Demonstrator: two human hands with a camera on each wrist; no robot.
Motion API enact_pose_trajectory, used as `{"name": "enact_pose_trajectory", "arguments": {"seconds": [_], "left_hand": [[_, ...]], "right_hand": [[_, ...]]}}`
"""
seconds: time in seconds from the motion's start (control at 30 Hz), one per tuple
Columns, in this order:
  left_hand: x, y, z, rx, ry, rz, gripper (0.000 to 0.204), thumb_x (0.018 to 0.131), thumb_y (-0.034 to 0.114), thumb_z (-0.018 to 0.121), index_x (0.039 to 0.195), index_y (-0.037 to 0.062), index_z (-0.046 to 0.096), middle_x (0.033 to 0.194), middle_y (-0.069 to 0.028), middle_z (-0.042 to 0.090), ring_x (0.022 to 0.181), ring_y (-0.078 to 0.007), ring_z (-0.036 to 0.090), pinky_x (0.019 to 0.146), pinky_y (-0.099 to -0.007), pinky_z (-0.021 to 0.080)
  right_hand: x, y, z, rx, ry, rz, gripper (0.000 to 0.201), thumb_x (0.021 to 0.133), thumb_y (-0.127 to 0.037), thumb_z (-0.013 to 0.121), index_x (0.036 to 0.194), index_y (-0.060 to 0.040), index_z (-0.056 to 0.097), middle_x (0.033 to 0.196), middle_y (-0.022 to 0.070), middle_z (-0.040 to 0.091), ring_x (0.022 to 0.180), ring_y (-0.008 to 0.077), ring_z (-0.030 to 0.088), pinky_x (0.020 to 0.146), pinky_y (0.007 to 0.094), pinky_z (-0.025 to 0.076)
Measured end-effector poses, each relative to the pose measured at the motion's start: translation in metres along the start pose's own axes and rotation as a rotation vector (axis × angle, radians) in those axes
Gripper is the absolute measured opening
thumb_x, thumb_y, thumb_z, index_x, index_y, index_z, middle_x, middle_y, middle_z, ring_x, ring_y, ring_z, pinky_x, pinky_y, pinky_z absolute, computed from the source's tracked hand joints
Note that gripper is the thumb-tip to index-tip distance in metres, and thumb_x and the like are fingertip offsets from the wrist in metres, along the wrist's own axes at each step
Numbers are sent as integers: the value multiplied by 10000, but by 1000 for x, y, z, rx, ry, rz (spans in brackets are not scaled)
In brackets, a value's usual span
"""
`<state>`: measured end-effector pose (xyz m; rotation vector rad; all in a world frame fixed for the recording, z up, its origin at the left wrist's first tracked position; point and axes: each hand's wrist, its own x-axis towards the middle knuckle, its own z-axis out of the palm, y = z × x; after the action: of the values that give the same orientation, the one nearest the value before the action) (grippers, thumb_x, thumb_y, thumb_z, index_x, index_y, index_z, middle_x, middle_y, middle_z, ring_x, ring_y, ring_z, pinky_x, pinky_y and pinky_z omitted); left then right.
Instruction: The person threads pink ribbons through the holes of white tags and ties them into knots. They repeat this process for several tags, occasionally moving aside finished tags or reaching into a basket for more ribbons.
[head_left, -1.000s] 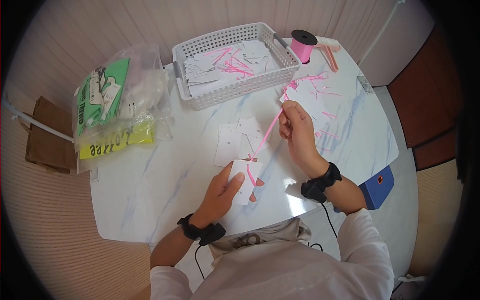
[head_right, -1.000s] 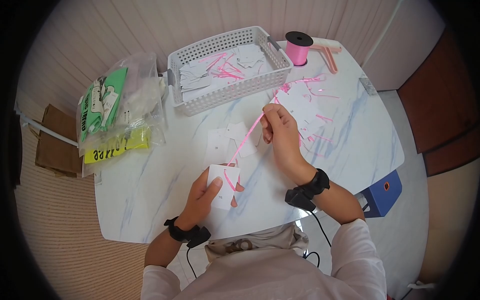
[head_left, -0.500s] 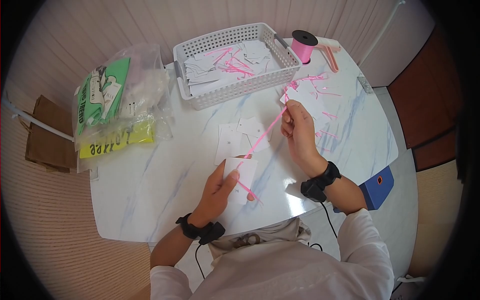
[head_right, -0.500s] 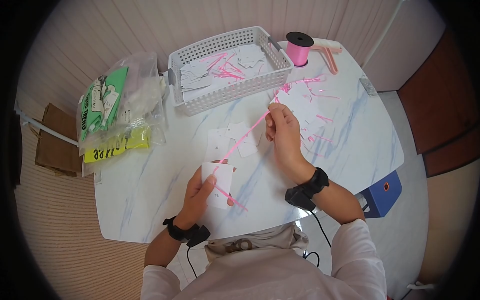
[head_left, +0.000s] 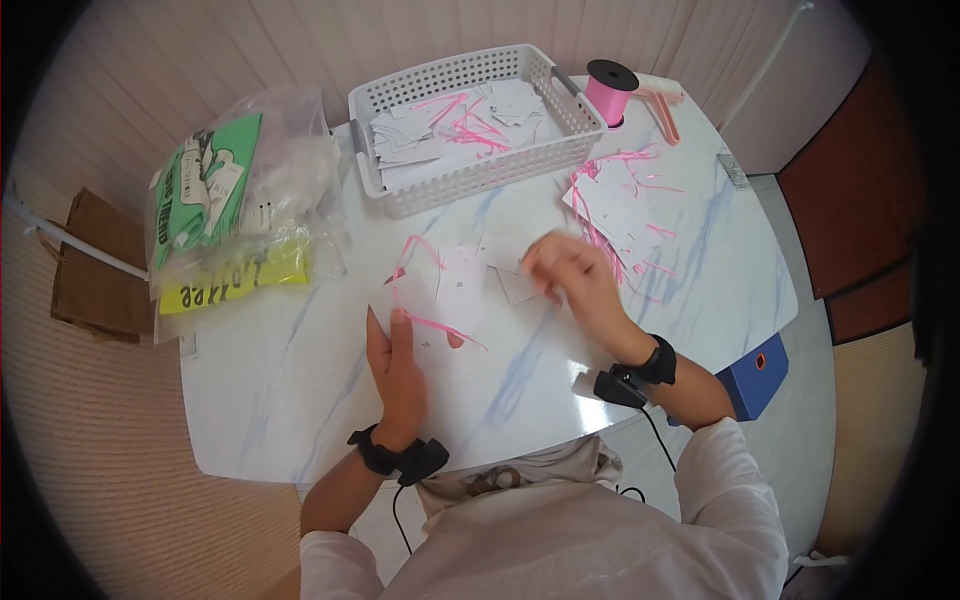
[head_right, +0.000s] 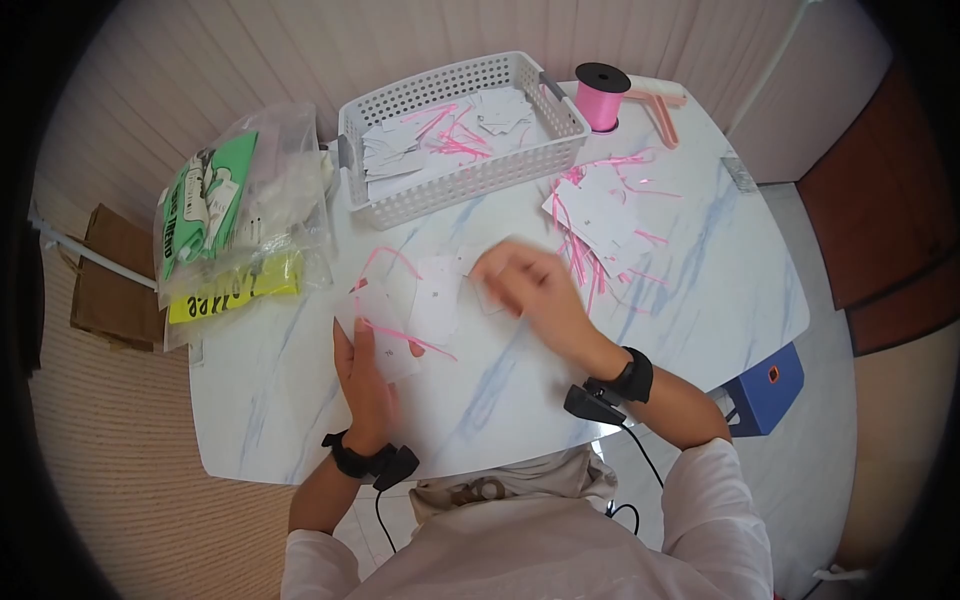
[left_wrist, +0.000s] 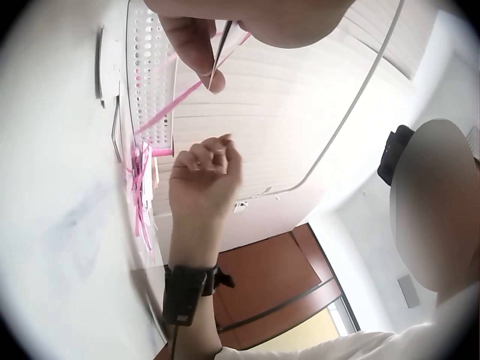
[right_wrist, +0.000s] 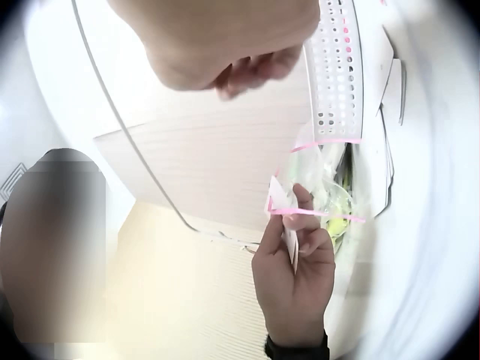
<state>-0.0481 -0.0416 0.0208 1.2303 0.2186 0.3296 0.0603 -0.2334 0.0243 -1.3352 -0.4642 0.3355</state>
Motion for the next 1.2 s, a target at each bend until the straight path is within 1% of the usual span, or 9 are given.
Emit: {"name": "enact_pose_trajectory", "arguments": {"seconds": [0.07, 0.1, 0.17, 0.3, 0.47, 0.6, 0.77, 0.9, 1.2], "left_hand": [[3, -13, -8, 124, 43, 98, 393, 1012, 201, 391, 1362, 22, 360, 1076, -89, 578, 746, -140, 597, 665, -275, 494], [2, -14, -8, 126, 40, 95, 393, 1012, 201, 391, 1362, 22, 360, 1076, -89, 578, 746, -140, 597, 665, -275, 494], [1, -13, -5, 289, 62, 222, 414, 1016, 200, 374, 1383, 13, 331, 1139, -107, 558, 705, -151, 598, 660, -282, 497], [-6, 5, 5, 120, -70, 75, 429, 1017, 199, 363, 1395, 1, 314, 1201, -119, 531, 744, -159, 611, 652, -284, 507], [-7, 5, 7, 221, -233, -58, 424, 1016, 226, 355, 1375, 1, 338, 1088, -125, 581, 686, -155, 629, 604, -267, 512], [-7, 3, 9, 306, -314, -108, 409, 1014, 241, 359, 1346, 2, 376, 1011, -112, 598, 655, -151, 633, 606, -263, 511], [-7, 3, 10, 360, -406, -207, 390, 1010, 251, 378, 1306, 2, 424, 903, -84, 605, 673, -144, 641, 618, -253, 504], [-7, 8, 13, 371, -421, -231, 322, 1006, 193, 382, 1229, -22, 469, 966, -110, 589, 677, -150, 644, 621, -252, 494], [-6, 6, 12, 413, -476, -308, 305, 1005, 183, 383, 1219, -11, 481, 887, -87, 618, 684, -132, 646, 643, -258, 488]], "right_hand": [[-7, -17, 8, -75, -451, 226, 249, 964, -234, 516, 1043, -43, 655, 706, -9, 576, 541, 37, 425, 495, 201, 342], [-9, -20, 12, -72, -447, 227, 249, 964, -234, 516, 1043, -43, 655, 706, -9, 576, 541, 37, 425, 495, 201, 342], [-12, -22, 22, -253, -664, 336, 312, 966, -259, 523, 1150, -28, 622, 754, 1, 596, 553, 49, 437, 509, 216, 368], [-18, 1, 30, -93, -501, 170, 321, 970, -209, 516, 1245, -55, 583, 876, 3, 598, 592, 43, 444, 513, 204, 365], [-12, -4, 26, 71, -314, 367, 355, 965, -270, 534, 1226, -35, 586, 852, -7, 585, 562, 34, 405, 502, 201, 334], [-8, -8, 24, 195, -234, 351, 327, 959, -272, 545, 1186, -49, 621, 804, -27, 565, 550, 21, 369, 490, 194, 303], [-5, -6, 22, 186, -75, 452, 292, 965, -253, 533, 1109, -27, 649, 650, -69, 434, 547, 23, 315, 523, 192, 261], [-3, -10, 21, 240, -60, 504, 288, 963, -244, 535, 1099, -15, 647, 643, -72, 421, 555, 23, 327, 529, 190, 264], [-3, -4, 18, 132, -66, 405, 250, 952, -246, 553, 1038, -45, 675, 620, -63, 436, 546, 23, 355, 506, 199, 282]]}}
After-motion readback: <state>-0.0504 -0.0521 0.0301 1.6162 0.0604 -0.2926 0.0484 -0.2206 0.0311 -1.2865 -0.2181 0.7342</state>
